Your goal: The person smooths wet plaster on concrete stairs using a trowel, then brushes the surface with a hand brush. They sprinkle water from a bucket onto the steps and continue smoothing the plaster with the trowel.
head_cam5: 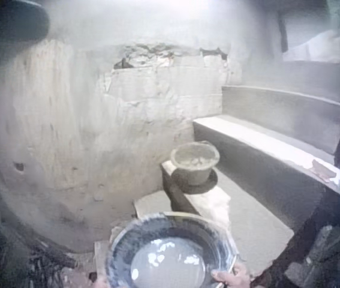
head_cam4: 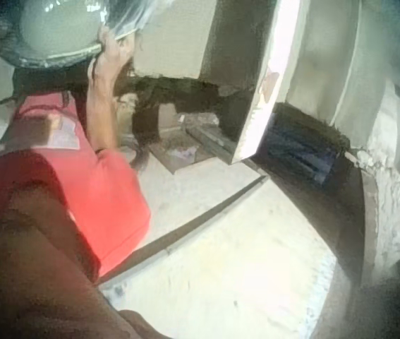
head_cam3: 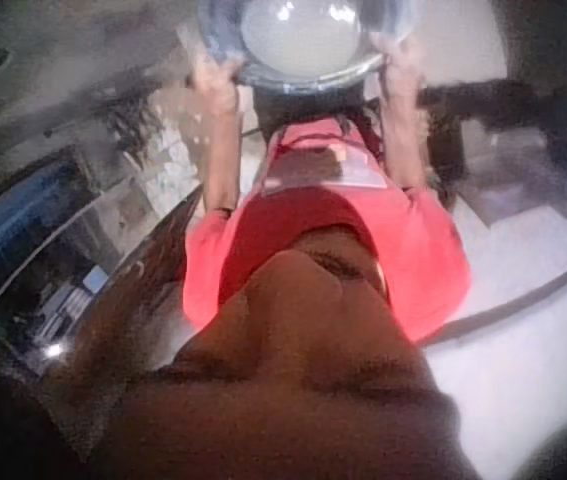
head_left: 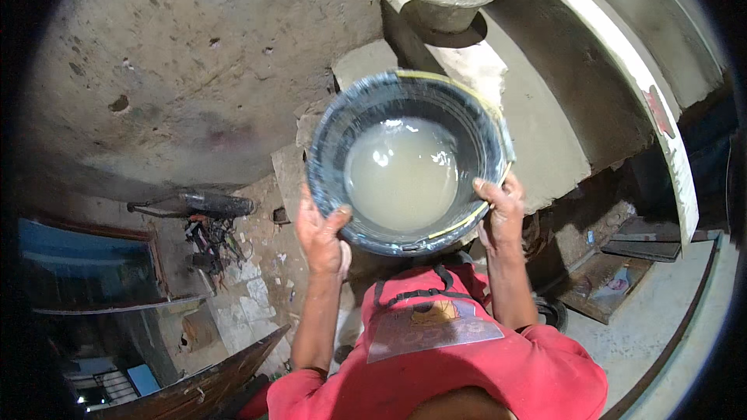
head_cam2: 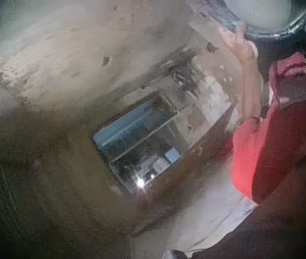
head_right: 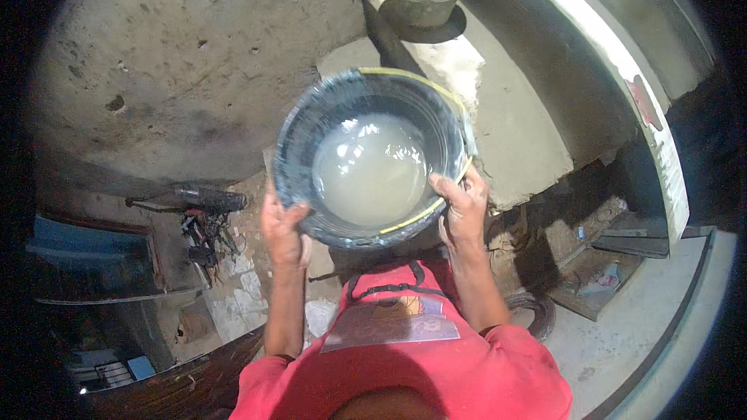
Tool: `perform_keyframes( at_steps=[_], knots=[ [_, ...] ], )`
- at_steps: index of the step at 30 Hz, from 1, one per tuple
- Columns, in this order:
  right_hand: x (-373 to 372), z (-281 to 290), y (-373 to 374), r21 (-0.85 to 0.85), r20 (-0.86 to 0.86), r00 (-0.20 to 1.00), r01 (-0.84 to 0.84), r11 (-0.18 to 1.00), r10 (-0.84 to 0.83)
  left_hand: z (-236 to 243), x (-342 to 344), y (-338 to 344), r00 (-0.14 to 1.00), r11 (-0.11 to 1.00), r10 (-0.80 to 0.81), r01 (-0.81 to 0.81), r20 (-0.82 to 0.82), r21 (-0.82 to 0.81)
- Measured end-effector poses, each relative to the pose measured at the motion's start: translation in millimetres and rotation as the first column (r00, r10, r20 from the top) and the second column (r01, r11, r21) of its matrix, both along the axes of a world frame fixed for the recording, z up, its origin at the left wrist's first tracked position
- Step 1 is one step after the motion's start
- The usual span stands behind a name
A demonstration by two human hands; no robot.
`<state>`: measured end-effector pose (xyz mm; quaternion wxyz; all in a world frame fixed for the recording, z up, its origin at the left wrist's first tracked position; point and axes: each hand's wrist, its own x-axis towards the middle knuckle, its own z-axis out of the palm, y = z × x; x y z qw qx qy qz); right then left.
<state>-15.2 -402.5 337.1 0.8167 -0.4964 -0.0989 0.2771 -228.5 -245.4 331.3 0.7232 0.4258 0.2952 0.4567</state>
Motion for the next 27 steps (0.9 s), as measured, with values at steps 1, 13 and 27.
perform_keyframes(
  at_steps=[1, 13, 27],
  knots=[
    [-5.2, -24.4, -0.6, -0.093, -0.08, 0.996, 0.039, 0.995, -0.047, -28.8, -6.0, -1.3, 1.0, 0.996, -0.003, 0.002, -0.006, -0.089],
    [-53.2, -210.8, -80.6, -0.266, -0.156, 0.971, 0.138, 0.954, -0.184, -202.8, -30.2, -23.7, 0.943, 0.946, -0.307, 0.287, -0.126, -0.154],
    [-61.4, -134.4, -57.5, -0.403, 0.892, 0.353, 0.903, 0.146, 0.282, -153.8, -44.4, -2.8, 0.713, 0.927, -0.189, 0.357, -0.675, 0.118]
  ],
)
